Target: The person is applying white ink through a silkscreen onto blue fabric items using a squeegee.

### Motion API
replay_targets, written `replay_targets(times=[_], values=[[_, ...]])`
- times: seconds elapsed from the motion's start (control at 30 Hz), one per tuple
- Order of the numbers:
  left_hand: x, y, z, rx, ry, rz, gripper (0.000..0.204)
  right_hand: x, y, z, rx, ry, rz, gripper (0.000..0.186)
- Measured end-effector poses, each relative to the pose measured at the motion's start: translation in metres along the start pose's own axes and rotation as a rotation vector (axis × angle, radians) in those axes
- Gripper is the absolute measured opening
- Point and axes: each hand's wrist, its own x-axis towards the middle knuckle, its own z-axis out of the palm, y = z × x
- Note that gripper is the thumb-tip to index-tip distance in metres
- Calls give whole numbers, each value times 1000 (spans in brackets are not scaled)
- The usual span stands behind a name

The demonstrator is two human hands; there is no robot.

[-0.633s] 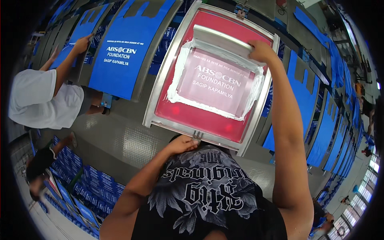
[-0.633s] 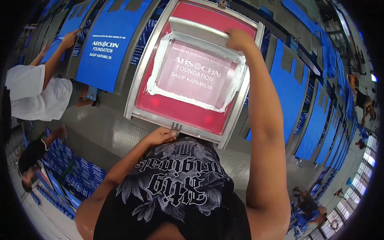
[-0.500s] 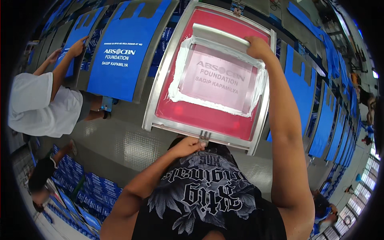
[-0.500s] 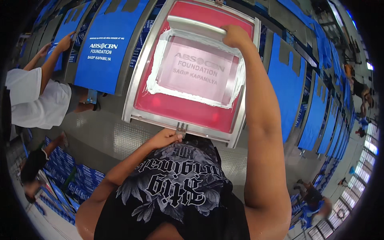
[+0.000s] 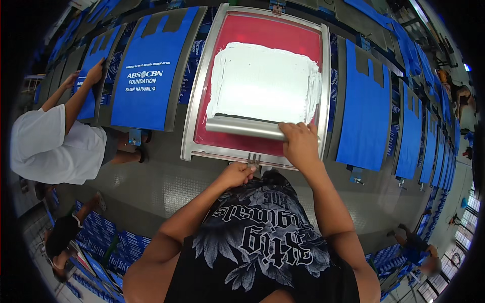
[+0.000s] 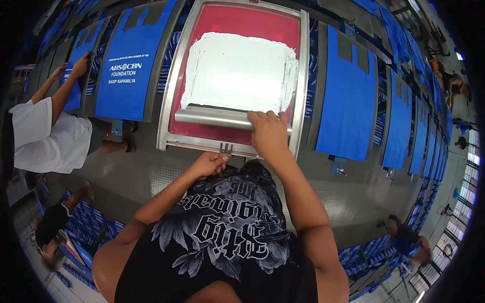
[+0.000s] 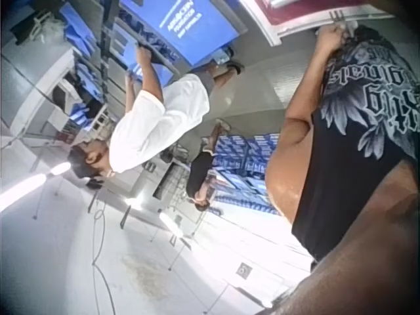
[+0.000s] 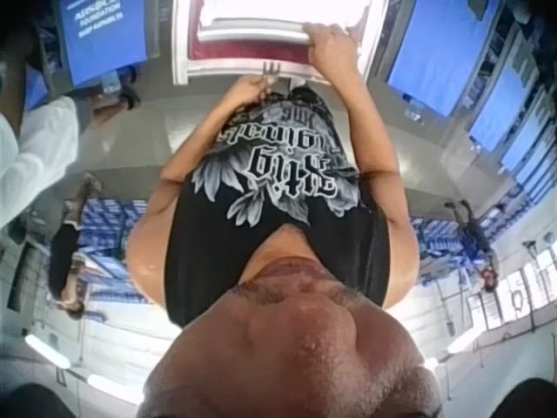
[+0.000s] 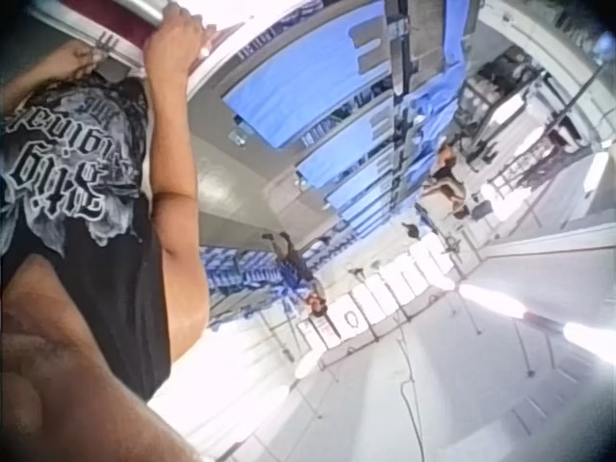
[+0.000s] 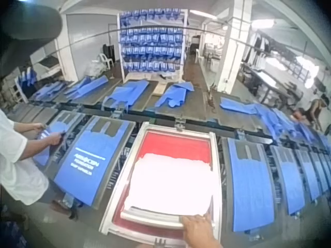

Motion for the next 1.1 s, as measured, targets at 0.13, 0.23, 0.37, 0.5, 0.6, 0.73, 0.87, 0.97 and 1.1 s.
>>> replay_targets(times=[0.13,0.23,0.37,0.5,0.6,0.73,0.87,0.97,1.1], values=[[3,-14,1,24,125,-60,41,9,42,-22,-37,-8,35,38],[-11,10,-6,28,120,-85,41,8,93,-15,48,-31,87,38],[-23,33,-52,596,654,203,35,17,149,25,604,119,120,36],[-15,78,-152,561,1191,231,41,38,147,35,1109,8,297,33],[15,25,-188,74,972,296,49,48,138,48,1274,29,344,24],[4,61,-130,-12,879,463,45,11,181,10,1282,70,443,32],[31,72,-34,-104,856,491,48,-52,247,-47,1260,136,485,32],[79,121,61,-56,767,524,49,-110,331,-71,1197,216,490,30],[118,155,155,-83,717,487,47,-164,417,-83,1184,276,536,34]])
